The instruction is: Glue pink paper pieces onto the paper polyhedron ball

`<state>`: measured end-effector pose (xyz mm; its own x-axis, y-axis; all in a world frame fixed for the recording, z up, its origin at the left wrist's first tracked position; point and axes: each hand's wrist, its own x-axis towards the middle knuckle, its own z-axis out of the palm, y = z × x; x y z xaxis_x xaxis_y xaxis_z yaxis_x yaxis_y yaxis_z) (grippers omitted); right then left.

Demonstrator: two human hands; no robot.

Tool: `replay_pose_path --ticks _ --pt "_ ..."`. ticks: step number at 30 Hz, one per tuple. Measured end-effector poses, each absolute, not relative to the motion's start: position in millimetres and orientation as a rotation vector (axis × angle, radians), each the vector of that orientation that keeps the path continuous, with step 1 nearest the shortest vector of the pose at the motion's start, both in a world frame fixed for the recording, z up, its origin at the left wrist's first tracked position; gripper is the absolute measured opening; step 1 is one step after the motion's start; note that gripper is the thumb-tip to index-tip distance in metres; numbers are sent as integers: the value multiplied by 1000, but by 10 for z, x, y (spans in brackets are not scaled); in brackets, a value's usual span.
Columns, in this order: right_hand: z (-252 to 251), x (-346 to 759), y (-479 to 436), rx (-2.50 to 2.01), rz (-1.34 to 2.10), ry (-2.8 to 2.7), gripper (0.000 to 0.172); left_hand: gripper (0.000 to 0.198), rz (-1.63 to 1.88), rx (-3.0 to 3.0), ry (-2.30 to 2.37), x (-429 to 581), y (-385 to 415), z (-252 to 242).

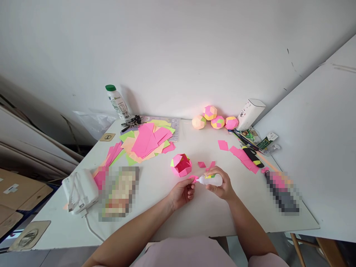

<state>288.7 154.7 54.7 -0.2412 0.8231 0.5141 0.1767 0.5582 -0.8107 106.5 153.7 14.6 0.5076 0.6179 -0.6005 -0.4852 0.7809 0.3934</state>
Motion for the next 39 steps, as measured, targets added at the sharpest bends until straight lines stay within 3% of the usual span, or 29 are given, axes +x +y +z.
replay_pose_path --ticks 39 --pt "568 2899 1546 -824 760 -1759 30 26 658 203 800 1069 1530 170"
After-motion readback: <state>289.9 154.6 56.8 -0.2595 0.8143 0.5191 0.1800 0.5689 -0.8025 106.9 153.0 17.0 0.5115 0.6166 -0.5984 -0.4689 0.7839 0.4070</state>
